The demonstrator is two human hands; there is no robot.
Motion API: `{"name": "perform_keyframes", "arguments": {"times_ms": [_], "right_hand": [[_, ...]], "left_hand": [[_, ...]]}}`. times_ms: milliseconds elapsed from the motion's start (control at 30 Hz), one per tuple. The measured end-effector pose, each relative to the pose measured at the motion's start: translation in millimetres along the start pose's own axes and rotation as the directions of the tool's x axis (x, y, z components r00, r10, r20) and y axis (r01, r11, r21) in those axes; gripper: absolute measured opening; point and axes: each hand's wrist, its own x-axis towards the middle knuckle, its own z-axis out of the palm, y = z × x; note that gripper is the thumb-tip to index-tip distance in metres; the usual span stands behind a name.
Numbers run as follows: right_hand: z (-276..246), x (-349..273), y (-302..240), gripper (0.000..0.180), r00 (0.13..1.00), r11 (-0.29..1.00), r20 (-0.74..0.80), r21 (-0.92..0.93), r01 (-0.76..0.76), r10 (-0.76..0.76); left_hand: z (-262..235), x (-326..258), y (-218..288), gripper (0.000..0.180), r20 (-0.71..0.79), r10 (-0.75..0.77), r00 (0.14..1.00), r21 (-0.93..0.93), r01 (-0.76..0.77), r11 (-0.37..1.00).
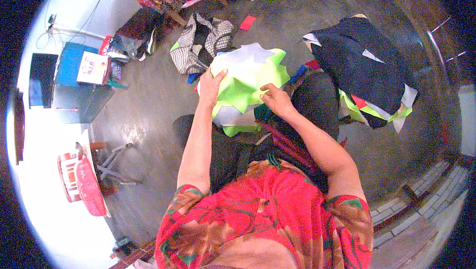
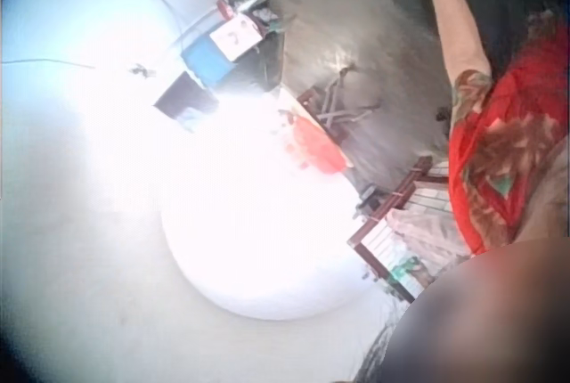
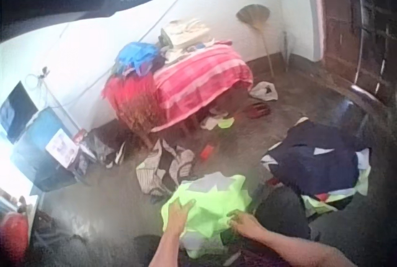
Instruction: The person sits on the floor and sorts through a pile of colorful fabric pieces, picking them up one by one, inspecting them, and placing them into a separate stack. The person handles various colors including green, red, blue, gray, and black.
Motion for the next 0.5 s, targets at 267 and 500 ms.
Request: {"name": "perform_keyframes", "arguments": {"times_ms": [267, 500], "right_hand": [[-2, -6, -25, 0.038, 0.995, 0.983, 0.096, -0.185, -0.006, 0.024], [-9, -4, -28, 0.036, 0.98, 0.968, 0.195, -0.249, 0.026, 0.024]], "left_hand": [[39, 66, 59, 0.026, 0.146, -0.014, 0.989, -0.519, 0.088, 0.85], [35, 100, -12, 0.025, 0.034, -0.047, 0.998, -0.414, 0.057, 0.908]]}}
